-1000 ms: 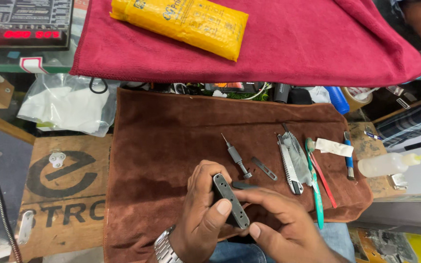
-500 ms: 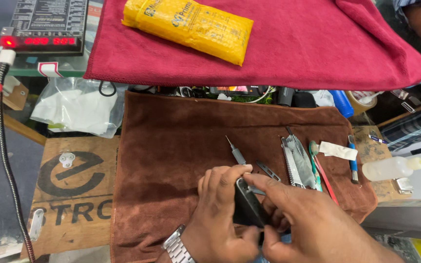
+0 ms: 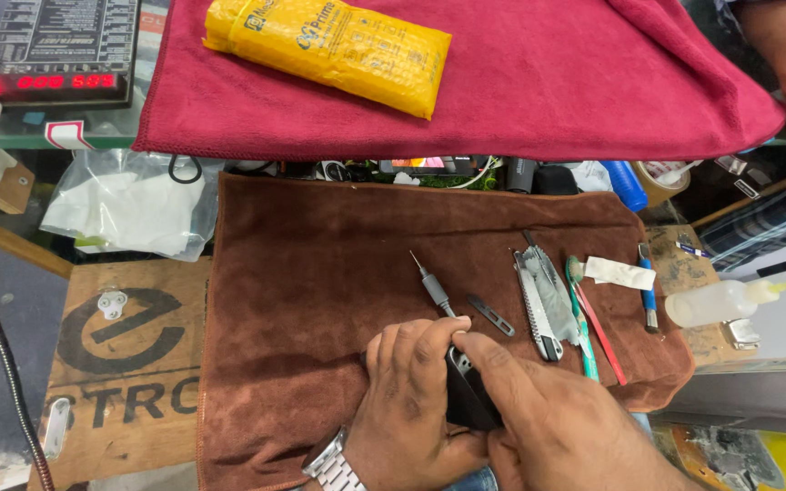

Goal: The person uses a metal spudger to pry open the casing of a small black electronic device. They then use a screwdriver to remove screws and a cotton swab to clean the device's interior. The person continues to manipulate the device and its components with various tools.

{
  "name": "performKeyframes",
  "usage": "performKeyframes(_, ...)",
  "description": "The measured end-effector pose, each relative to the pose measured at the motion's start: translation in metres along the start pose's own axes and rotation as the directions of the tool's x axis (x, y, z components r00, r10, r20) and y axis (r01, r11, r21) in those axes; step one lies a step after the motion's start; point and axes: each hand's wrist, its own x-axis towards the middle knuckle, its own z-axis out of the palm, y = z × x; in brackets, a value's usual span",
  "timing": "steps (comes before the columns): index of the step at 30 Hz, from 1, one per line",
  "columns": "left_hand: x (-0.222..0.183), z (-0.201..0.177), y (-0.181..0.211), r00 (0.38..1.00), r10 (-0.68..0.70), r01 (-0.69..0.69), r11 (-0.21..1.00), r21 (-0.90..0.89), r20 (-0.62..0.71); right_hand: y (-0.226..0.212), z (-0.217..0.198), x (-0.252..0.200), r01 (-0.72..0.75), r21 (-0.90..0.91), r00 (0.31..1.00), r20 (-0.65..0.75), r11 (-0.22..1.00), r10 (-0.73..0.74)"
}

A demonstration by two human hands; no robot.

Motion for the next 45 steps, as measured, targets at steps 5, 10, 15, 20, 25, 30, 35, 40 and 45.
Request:
performKeyframes(5, -0.002, -0.005, -0.009, 0.994, 0.027, -0.031, 0.999, -0.031, -0.108, 0.000, -0.004, -0.005, 0.092, 0.267, 0.993, -0.100, 0.959, -0.068)
performKeyframes(10, -0.003, -0.002, -0.008, 0.969, 0.076, -0.077, 0.997, 0.007, -0.234, 0.001, 0.018, -0.016, -0.008, 0.564, 0.985, -0.138, 0.826, 0.103)
performKeyframes(15, -0.008, 0.008, -0.003, 0.920, 0.122, -0.111, 0.993, 0.049, -0.372, 0.012, 0.040, -0.033, -0.093, 0.814, 0.970, -0.056, 0.574, 0.236)
performKeyframes(20, -0.004, 0.021, 0.003, 0.856, 0.120, -0.069, 0.991, 0.118, -0.502, 0.013, 0.046, -0.034, -0.037, 0.773, 0.958, -0.152, 0.633, 0.242)
performKeyframes(25, 0.000, 0.025, 0.012, 0.849, 0.053, 0.051, 0.982, 0.181, -0.526, 0.011, 0.042, -0.026, 0.075, 0.702, 0.954, -0.258, 0.708, 0.155)
performKeyframes(30, -0.005, 0.024, 0.018, 0.841, 0.007, 0.109, 0.977, 0.182, -0.542, 0.012, 0.046, -0.027, 0.078, 0.650, 0.939, -0.302, 0.756, 0.163)
performKeyframes(35, -0.014, 0.018, 0.012, 0.853, -0.153, 0.100, 0.986, -0.132, -0.499, 0.020, 0.045, -0.017, 0.215, 0.510, 0.927, -0.375, 0.833, -0.009)
performKeyframes(40, -0.010, 0.019, 0.015, 0.780, -0.520, 0.134, 0.683, -0.718, -0.348, 0.014, 0.050, -0.004, 0.097, 0.741, 0.991, -0.134, 0.664, 0.005)
performKeyframes(45, -0.011, 0.017, -0.002, 0.856, -0.330, 0.107, 0.866, -0.488, -0.398, 0.001, 0.059, 0.005, -0.080, 0.759, 0.996, 0.036, 0.646, 0.082)
